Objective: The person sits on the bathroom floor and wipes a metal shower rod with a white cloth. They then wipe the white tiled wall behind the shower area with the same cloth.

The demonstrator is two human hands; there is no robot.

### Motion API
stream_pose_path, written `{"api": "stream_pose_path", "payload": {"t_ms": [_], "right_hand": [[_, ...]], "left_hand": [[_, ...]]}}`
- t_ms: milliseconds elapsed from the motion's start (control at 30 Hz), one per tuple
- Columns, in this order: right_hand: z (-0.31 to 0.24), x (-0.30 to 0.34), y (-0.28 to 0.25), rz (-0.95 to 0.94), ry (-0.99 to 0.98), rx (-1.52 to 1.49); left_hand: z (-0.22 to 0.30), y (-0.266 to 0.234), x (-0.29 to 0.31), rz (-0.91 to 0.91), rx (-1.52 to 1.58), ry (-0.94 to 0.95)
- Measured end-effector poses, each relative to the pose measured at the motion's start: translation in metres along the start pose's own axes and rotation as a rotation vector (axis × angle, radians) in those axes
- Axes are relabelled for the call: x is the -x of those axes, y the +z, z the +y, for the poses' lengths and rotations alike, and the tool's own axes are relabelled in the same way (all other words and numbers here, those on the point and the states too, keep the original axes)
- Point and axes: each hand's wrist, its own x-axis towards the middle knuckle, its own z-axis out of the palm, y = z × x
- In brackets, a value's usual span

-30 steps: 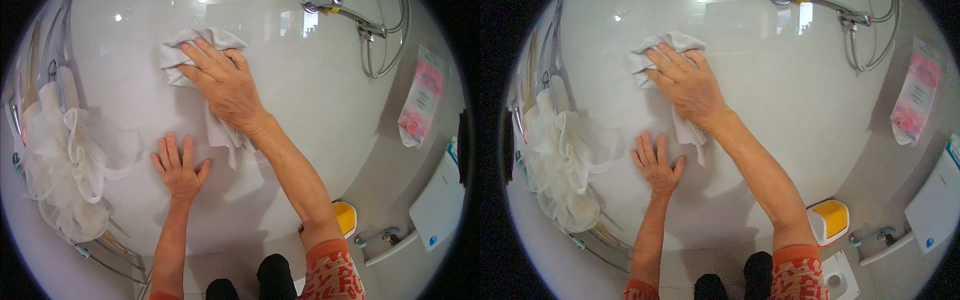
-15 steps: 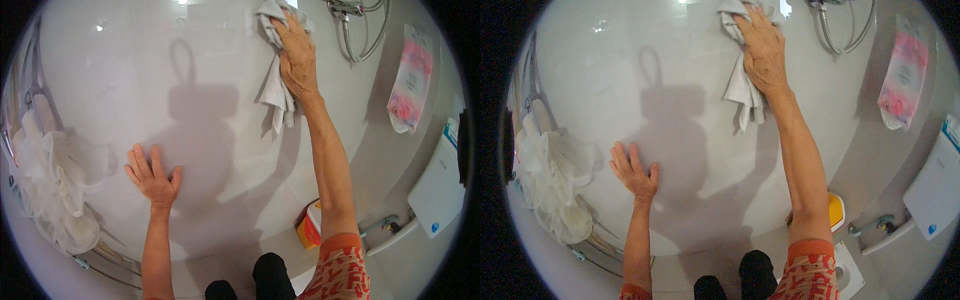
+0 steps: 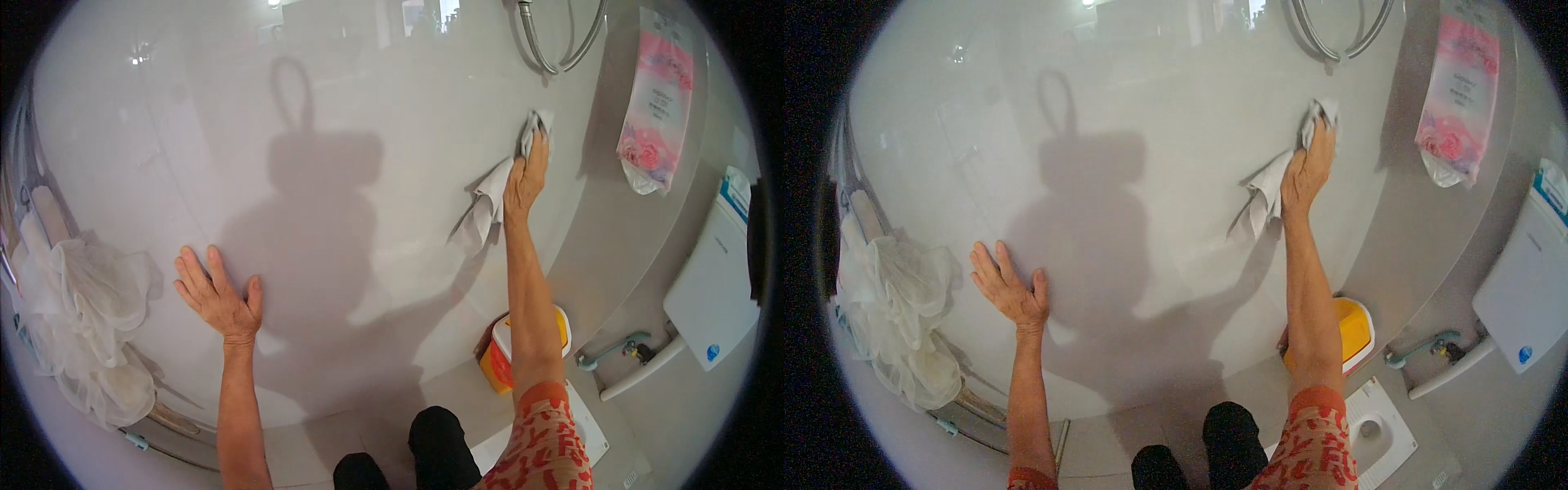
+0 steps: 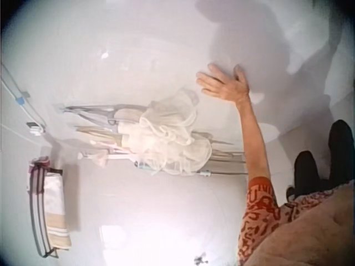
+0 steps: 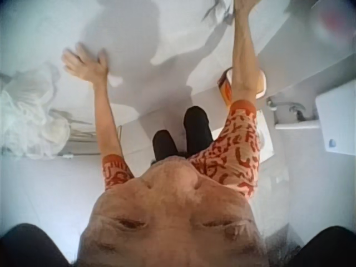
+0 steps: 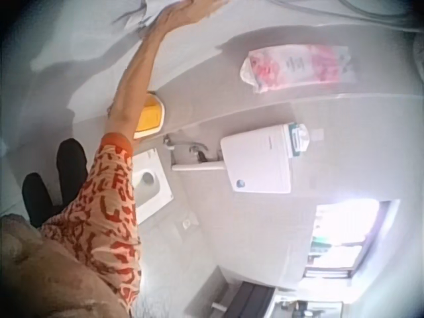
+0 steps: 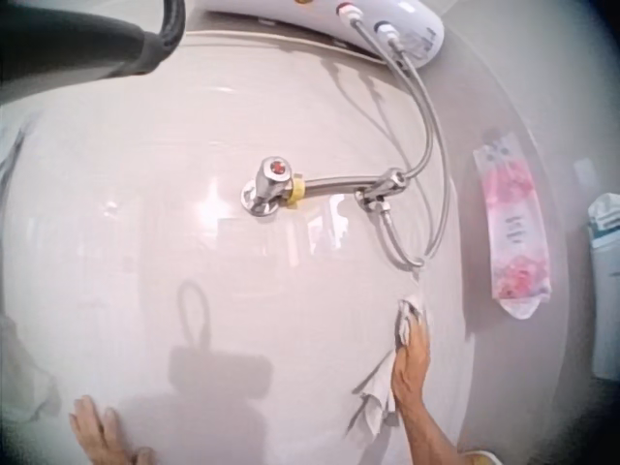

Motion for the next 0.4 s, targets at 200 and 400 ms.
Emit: {"api": "stream_pose_path", "payload": {"t_ms": [200,400], "right_hand": [[-0.047,0.003,0.018,0.077,0.067,-0.068],[-0.097,-0.004,0.042,0.017,-0.084,-0.162]], "left_hand": [[0.002,0.001,-0.002,-0.004,0.021,0.006],[0.009,0.005,-0.001,-0.044,0.032,-0.023]]}}
